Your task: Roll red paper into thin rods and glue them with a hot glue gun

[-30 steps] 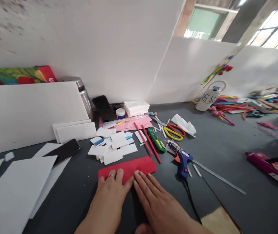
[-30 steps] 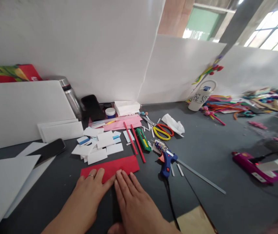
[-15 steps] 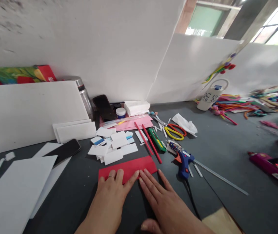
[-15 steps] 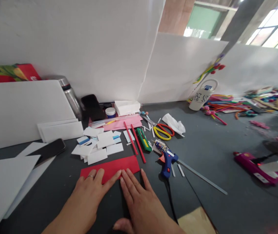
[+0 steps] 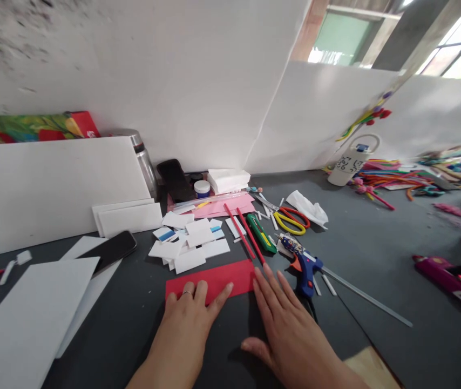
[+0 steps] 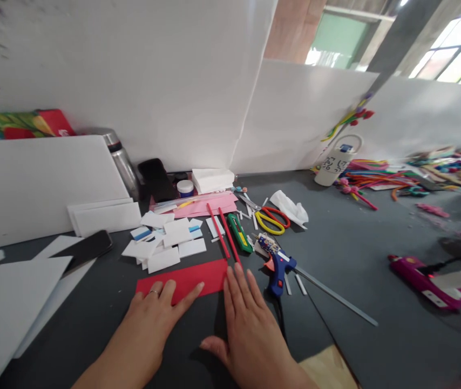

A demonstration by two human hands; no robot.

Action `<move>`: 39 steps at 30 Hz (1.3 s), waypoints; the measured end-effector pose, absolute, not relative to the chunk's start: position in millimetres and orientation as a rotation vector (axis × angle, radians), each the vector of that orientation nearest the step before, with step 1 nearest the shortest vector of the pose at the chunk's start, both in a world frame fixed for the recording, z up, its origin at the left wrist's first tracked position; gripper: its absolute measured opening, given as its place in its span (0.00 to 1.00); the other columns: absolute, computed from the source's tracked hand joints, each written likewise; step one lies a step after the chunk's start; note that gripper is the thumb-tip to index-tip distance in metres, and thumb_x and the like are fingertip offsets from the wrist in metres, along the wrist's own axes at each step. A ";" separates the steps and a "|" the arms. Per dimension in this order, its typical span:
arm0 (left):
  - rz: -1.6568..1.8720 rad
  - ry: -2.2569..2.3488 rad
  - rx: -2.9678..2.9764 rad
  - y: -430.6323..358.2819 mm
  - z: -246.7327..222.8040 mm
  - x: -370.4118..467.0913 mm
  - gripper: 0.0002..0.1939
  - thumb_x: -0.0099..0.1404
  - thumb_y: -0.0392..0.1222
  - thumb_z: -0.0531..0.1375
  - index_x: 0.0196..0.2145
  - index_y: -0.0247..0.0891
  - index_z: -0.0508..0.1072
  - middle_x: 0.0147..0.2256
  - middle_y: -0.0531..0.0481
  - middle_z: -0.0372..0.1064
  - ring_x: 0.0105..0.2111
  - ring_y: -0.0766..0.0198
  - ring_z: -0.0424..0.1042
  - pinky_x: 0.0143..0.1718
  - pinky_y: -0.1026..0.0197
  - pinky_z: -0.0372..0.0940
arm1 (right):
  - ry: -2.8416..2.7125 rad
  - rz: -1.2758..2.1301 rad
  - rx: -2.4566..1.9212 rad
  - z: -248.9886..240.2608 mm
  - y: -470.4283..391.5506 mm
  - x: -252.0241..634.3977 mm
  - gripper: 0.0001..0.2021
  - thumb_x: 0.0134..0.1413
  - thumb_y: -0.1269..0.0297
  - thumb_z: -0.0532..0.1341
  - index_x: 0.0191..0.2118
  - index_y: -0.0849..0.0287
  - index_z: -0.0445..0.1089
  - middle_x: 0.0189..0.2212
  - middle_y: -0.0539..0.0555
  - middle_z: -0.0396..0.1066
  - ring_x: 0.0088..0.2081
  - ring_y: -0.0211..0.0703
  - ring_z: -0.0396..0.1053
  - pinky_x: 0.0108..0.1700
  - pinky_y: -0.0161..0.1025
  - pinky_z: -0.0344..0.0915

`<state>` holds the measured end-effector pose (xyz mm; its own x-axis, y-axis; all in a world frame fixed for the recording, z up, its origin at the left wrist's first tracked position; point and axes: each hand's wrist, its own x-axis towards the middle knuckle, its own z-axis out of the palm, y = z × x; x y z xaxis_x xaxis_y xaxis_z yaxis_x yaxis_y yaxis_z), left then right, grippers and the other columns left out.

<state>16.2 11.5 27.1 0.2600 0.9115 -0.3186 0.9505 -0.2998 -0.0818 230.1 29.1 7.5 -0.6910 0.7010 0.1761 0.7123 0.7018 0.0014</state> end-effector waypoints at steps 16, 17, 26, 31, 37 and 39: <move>-0.322 2.049 2.639 -43.0 -3.3 -41.4 0.42 0.60 0.20 0.48 0.67 0.51 0.54 0.50 0.43 0.71 0.47 0.51 0.71 0.46 0.48 0.67 | -2.904 0.100 -1.000 5.1 34.4 213.5 0.44 0.60 0.36 0.51 0.64 0.76 0.60 0.64 0.74 0.54 0.63 0.68 0.58 0.59 0.56 0.64; -0.330 2.062 2.629 -47.0 -1.9 -45.9 0.42 0.60 0.19 0.48 0.66 0.50 0.57 0.48 0.43 0.72 0.46 0.52 0.71 0.44 0.49 0.68 | -2.896 0.054 -0.982 4.4 34.4 213.9 0.44 0.60 0.36 0.51 0.63 0.76 0.61 0.64 0.74 0.55 0.63 0.67 0.59 0.58 0.56 0.65; -0.392 2.094 2.642 -58.3 9.0 -73.5 0.36 0.54 0.18 0.50 0.57 0.37 0.72 0.43 0.38 0.74 0.40 0.47 0.73 0.37 0.47 0.70 | -2.820 -0.179 -0.882 1.2 38.7 213.2 0.38 0.60 0.40 0.56 0.59 0.75 0.66 0.60 0.72 0.63 0.59 0.64 0.65 0.54 0.52 0.67; -0.110 2.035 2.672 -20.2 36.8 -53.5 0.31 0.59 0.22 0.51 0.57 0.38 0.72 0.38 0.41 0.72 0.36 0.50 0.72 0.34 0.47 0.69 | -2.915 -0.307 -0.820 11.8 56.2 198.0 0.16 0.56 0.70 0.65 0.50 0.69 0.74 0.50 0.66 0.75 0.47 0.58 0.73 0.44 0.49 0.71; 0.299 1.936 2.660 8.2 21.8 -36.6 0.18 0.68 0.33 0.52 0.52 0.35 0.73 0.42 0.39 0.71 0.40 0.50 0.71 0.39 0.46 0.69 | -3.058 -0.380 -0.749 21.3 65.4 186.6 0.05 0.54 0.74 0.63 0.37 0.68 0.76 0.33 0.62 0.74 0.31 0.53 0.70 0.27 0.45 0.67; 0.465 1.916 2.632 9.5 11.5 -39.8 0.17 0.69 0.33 0.52 0.53 0.36 0.72 0.43 0.39 0.71 0.42 0.51 0.71 0.41 0.47 0.68 | -3.039 -0.397 -0.712 18.3 66.9 187.9 0.05 0.55 0.73 0.63 0.38 0.68 0.75 0.35 0.64 0.74 0.33 0.53 0.69 0.29 0.45 0.67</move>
<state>-39.8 9.5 11.5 0.2848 0.9070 0.3102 0.9484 -0.3138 0.0468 187.9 66.9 18.3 -0.8975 0.4380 0.0526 0.4368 0.8657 0.2446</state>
